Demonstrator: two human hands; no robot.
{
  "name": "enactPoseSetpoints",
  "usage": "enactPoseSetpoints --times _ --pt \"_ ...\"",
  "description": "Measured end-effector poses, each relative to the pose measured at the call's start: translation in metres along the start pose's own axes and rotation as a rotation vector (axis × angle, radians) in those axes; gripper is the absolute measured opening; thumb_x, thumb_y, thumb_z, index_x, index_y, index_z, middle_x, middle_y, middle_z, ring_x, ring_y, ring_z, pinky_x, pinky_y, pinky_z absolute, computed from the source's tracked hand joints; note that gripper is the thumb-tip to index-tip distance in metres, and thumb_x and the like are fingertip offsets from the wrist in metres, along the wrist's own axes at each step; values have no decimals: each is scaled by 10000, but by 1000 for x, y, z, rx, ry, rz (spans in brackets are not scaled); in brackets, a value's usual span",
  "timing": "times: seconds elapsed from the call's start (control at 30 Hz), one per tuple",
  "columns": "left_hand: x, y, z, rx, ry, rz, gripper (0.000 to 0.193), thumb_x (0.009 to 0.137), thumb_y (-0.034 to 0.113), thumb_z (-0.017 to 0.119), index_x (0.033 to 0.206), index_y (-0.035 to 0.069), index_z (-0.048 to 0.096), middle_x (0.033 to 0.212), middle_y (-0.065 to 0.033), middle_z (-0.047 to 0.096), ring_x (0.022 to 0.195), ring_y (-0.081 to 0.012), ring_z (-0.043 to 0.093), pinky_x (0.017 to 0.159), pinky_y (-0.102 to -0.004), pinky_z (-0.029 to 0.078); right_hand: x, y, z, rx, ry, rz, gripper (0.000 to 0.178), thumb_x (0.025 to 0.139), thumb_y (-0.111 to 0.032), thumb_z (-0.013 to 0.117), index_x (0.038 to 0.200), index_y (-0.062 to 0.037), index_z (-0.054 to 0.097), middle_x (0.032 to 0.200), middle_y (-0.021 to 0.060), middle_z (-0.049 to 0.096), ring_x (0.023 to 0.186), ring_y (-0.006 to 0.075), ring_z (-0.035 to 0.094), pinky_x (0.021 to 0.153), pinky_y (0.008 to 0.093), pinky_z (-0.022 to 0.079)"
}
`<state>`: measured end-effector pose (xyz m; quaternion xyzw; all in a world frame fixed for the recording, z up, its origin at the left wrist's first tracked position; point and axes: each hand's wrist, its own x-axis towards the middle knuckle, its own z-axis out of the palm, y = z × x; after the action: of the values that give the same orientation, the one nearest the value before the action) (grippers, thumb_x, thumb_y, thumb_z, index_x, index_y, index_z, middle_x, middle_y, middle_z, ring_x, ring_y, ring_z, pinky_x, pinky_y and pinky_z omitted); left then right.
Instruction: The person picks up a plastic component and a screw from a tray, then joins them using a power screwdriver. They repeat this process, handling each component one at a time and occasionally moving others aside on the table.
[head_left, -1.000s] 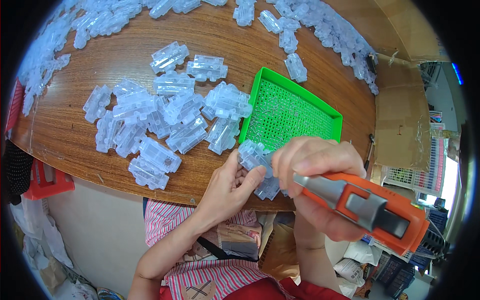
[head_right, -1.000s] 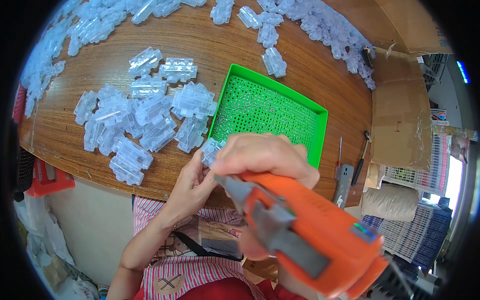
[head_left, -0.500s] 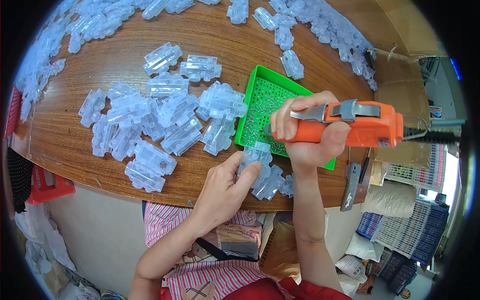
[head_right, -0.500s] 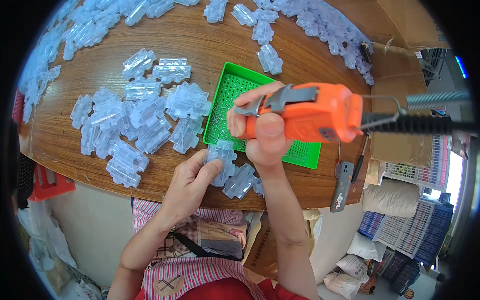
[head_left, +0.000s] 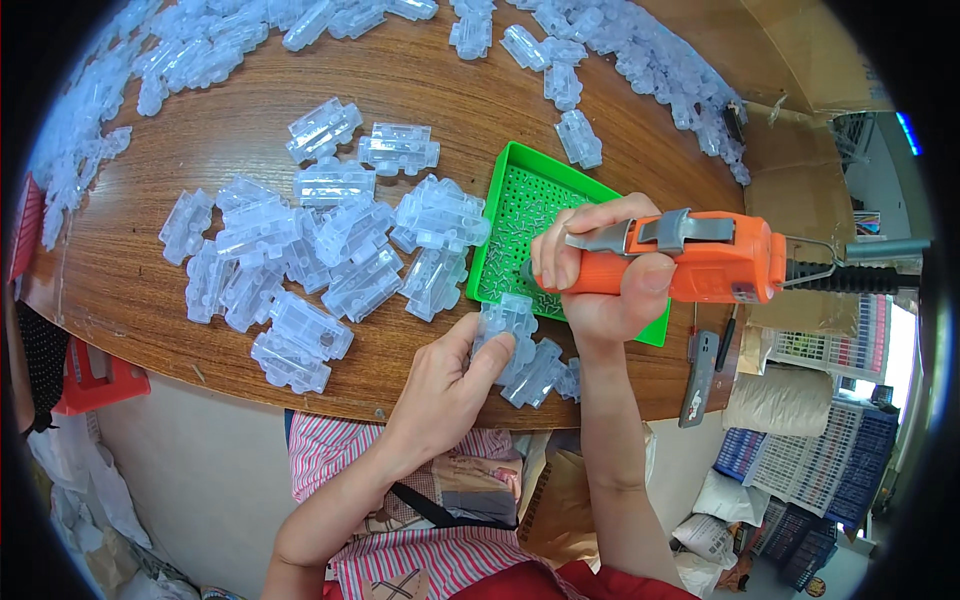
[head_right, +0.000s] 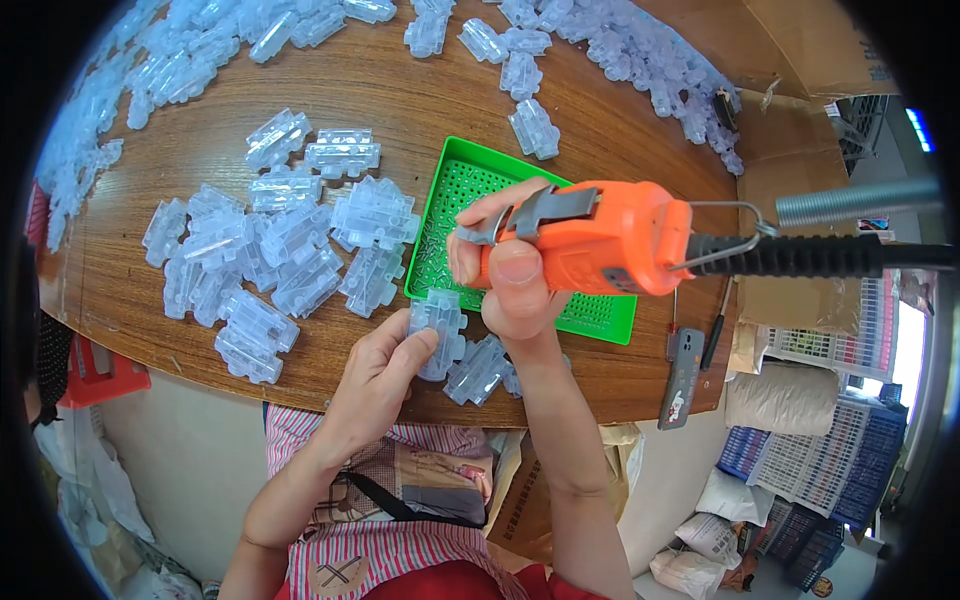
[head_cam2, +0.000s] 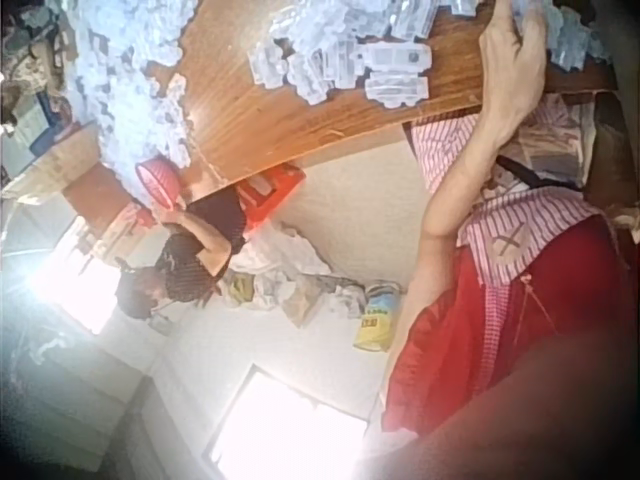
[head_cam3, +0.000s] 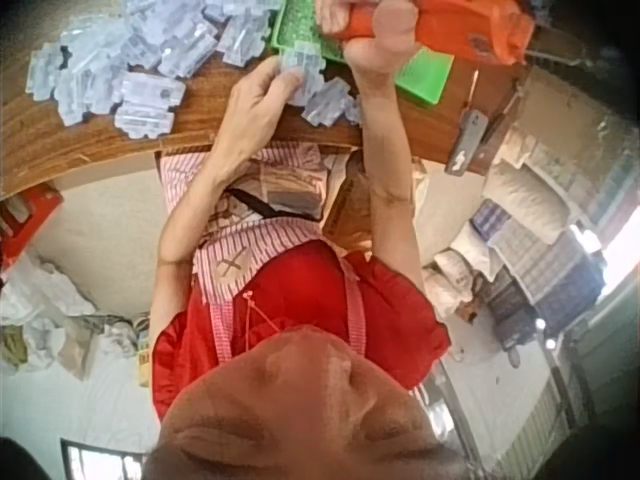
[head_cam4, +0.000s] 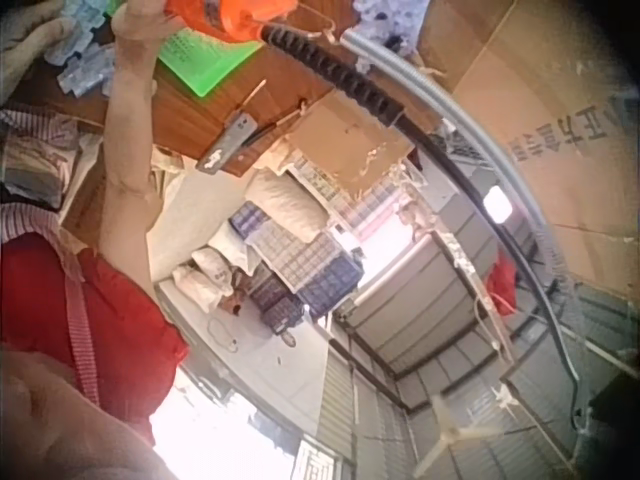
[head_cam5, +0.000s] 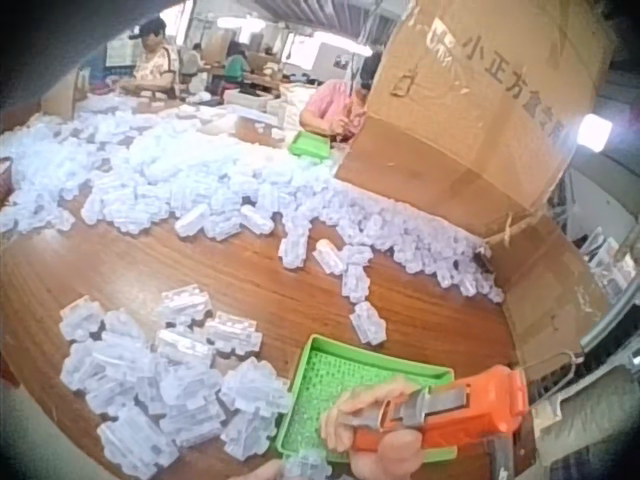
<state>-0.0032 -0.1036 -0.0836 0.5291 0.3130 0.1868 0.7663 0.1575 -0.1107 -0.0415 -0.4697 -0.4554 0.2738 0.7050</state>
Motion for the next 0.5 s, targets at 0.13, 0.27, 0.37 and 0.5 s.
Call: enactPoseSetpoints --times 0.13,0.27,0.37,0.5 --pt "-1 2 -1 24 -9 9 294 934 256 521 964 -33 565 689 -116 567 623 -144 490 603 -330 421 1 -3 -1 32 25 -8 696 856 -682 463 941 8 501 546 48 456 456 136 433 416 285 375" --pt "-2 2 0 29 -11 28 296 939 256 511 988 -31 565 720 -129 595 651 -160 531 623 -331 435 6 -25 -6 181 -39 -60 715 848 -704 446 961 0 514 558 54 479 463 152 458 418 295 384" --pt "-3 14 -4 59 -32 -81 281 918 247 539 995 -22 573 755 -133 607 642 -192 546 632 -339 448 10 -43 -4 247 -79 -173 763 814 -710 509 981 35 502 575 60 492 475 155 474 449 294 400" --pt "-12 31 -1 250 2 167 263 865 231 604 1004 8 593 810 -126 608 646 -229 553 638 -351 465 13 -42 -13 158 -101 -167 772 834 -760 375 982 -17 520 565 40 495 465 145 462 423 285 406"
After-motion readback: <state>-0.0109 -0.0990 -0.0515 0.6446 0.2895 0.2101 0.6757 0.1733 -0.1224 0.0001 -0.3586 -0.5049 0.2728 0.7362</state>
